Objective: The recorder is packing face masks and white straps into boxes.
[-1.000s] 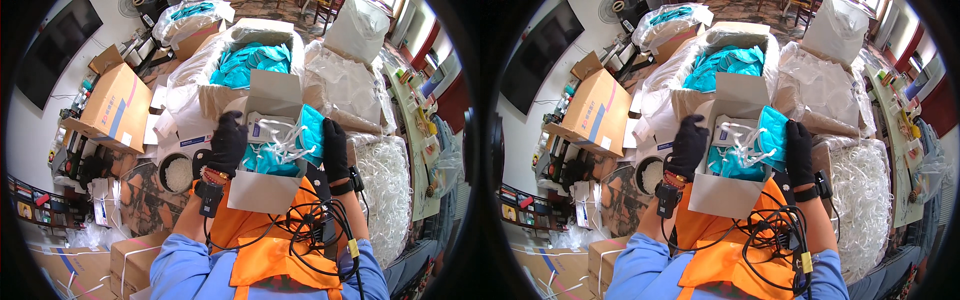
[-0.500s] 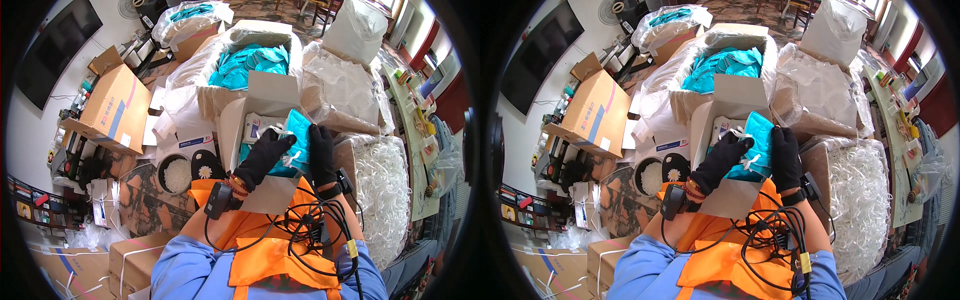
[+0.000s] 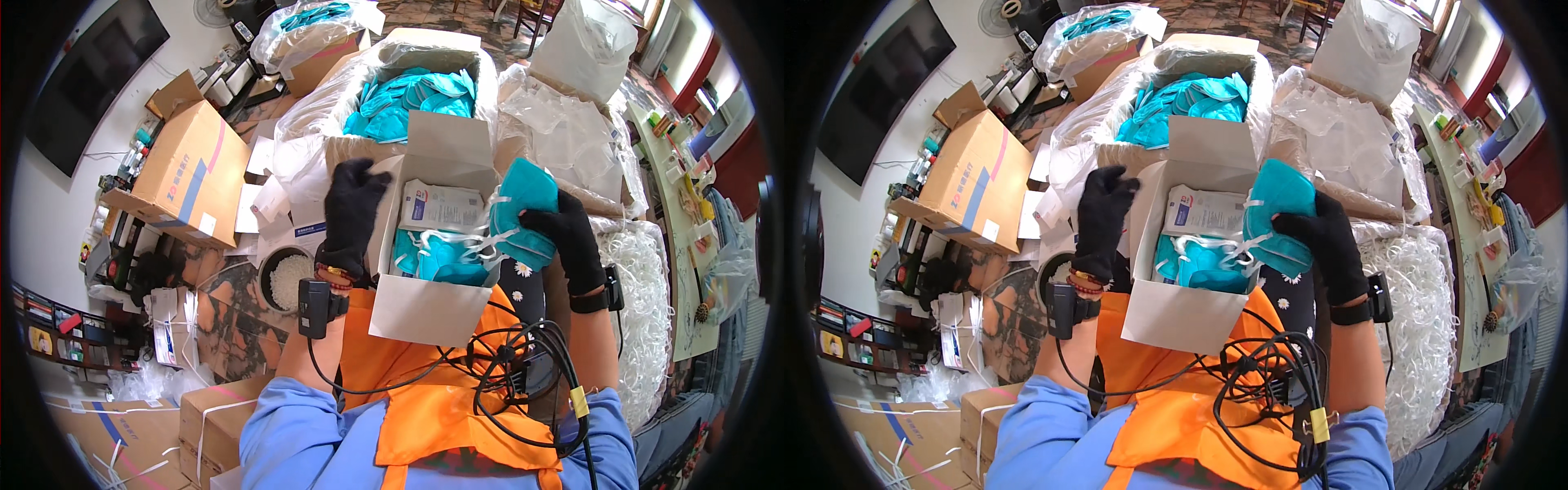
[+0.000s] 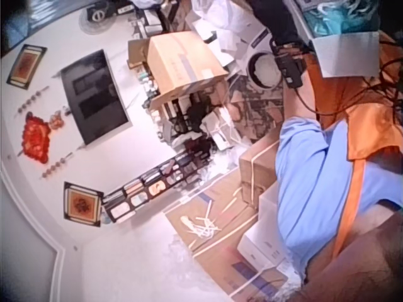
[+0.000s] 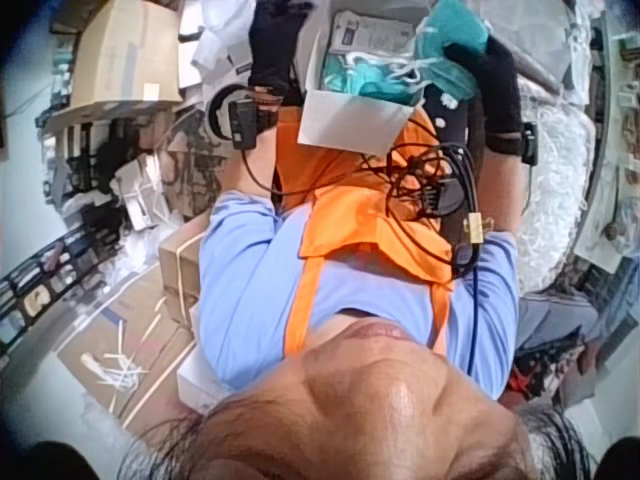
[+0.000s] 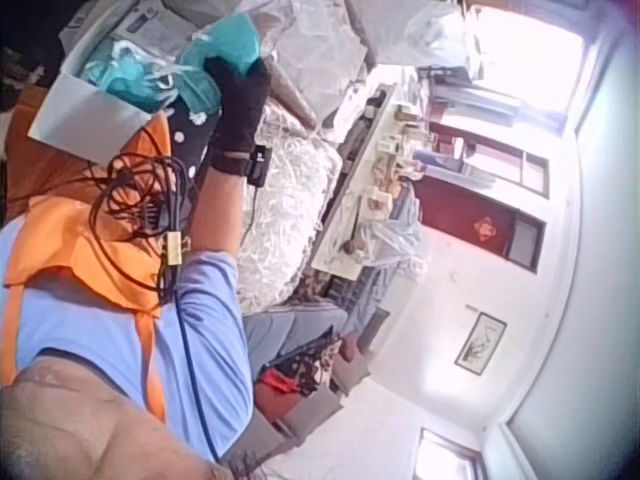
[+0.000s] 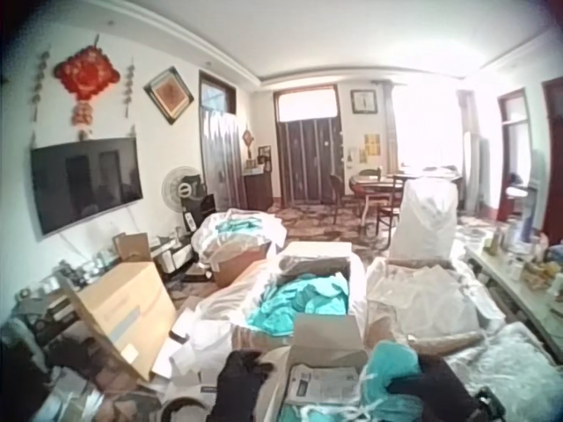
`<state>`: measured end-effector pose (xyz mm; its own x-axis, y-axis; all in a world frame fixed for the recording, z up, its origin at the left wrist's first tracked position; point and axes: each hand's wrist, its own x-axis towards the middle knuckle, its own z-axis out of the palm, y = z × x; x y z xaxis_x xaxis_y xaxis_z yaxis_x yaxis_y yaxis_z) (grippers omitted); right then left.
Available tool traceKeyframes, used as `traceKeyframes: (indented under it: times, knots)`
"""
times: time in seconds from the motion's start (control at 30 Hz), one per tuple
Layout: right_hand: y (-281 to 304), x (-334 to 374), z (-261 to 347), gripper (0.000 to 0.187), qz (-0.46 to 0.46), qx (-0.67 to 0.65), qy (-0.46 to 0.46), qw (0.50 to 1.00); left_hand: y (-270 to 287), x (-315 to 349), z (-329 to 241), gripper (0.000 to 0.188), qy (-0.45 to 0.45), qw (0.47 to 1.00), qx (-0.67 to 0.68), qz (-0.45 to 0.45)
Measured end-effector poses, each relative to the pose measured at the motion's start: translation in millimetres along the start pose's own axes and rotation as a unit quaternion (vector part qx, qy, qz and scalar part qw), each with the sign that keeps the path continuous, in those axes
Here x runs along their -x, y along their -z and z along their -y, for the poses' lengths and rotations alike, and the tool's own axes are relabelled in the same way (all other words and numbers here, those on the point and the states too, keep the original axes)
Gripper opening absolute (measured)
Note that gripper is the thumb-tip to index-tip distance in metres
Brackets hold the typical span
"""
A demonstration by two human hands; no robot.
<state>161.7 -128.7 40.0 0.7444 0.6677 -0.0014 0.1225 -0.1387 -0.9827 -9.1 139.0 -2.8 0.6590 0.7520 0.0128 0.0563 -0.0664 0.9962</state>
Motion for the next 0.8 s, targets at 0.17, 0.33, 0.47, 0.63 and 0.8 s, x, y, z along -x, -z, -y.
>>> traceKeyframes:
  times: [0.17,0.33,0.47,0.63,0.8]
  knots:
    - [-18.1,0.3,20.9,0.057,0.124,0.178,0.068,0.974,-41.2,17.4,-24.9,0.099,-0.287,0.922,-0.11,0.234]
    - [-11.5,-2.6,35.0,0.066,0.162,0.244,0.13,0.947,-68.1,24.1,-24.1,0.087,-0.175,0.921,-0.026,0.347]
    - [2.5,-0.7,52.7,0.061,0.057,0.19,0.094,0.976,-60.5,24.6,-16.8,0.045,-0.106,0.865,-0.15,0.468]
    - [30.7,-7.3,44.0,0.05,0.075,0.044,0.006,0.996,-32.5,16.1,14.1,0.03,0.031,0.895,-0.016,0.445]
    - [32.0,-11.5,21.5,0.045,0.093,-0.012,-0.022,0.995,-10.9,8.6,22.5,0.031,0.126,0.915,-0.014,0.383]
